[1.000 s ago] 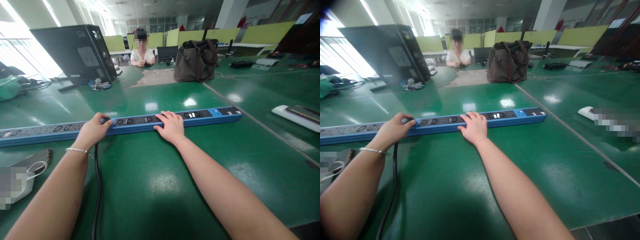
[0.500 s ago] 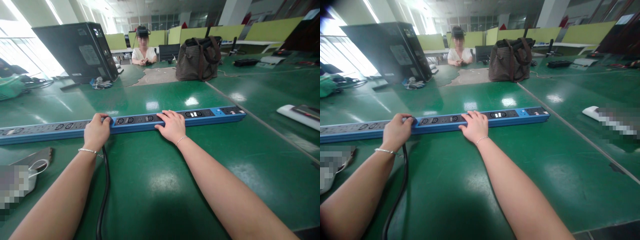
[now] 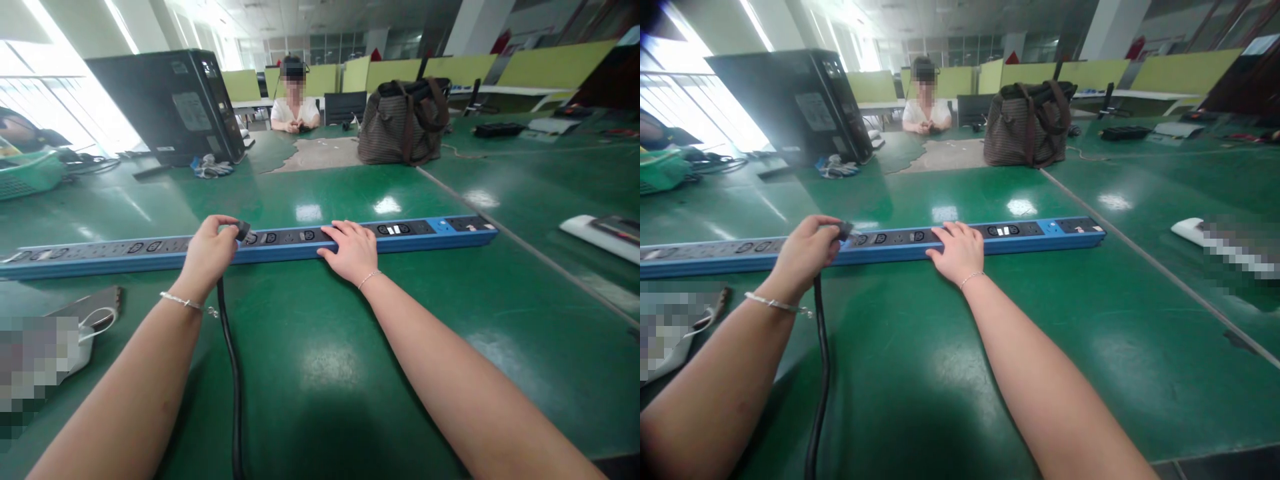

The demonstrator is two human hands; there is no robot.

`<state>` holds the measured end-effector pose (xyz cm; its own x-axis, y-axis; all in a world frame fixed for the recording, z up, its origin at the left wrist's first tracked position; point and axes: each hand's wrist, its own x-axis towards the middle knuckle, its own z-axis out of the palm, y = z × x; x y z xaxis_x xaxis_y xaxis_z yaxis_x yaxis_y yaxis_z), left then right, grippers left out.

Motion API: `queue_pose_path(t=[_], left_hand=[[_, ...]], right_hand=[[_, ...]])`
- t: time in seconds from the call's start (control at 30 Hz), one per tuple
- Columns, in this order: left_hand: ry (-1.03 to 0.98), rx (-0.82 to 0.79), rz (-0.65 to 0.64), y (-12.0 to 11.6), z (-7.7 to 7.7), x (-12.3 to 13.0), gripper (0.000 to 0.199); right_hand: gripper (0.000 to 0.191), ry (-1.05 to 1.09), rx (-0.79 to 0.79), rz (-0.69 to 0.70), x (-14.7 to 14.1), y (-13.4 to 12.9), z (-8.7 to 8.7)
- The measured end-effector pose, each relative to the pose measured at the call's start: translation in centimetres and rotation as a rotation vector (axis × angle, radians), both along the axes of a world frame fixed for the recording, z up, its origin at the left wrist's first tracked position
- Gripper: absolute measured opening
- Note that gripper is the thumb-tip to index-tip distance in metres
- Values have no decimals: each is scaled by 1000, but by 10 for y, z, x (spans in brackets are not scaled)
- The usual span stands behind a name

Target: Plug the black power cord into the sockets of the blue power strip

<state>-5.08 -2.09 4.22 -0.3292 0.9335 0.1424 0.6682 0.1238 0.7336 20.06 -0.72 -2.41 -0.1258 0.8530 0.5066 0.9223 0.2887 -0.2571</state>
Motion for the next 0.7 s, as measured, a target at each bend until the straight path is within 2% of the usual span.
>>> queue_pose_path(t=[0.13,0.3,0.47,0.7], left_hand=[[-26,-58,-121,4,9,28,29],[210,-180,-209,18,23,52,28],[359,-257,-251,33,22,59,29],[438,-271,-252,38,21,62,33]], right_hand=[[44,1,2,0,0,-1,0],[43,2,8,4,-1,-1,1],[43,13,8,11,0,-1,1],[43,18,9,8,-1,-2,1]])
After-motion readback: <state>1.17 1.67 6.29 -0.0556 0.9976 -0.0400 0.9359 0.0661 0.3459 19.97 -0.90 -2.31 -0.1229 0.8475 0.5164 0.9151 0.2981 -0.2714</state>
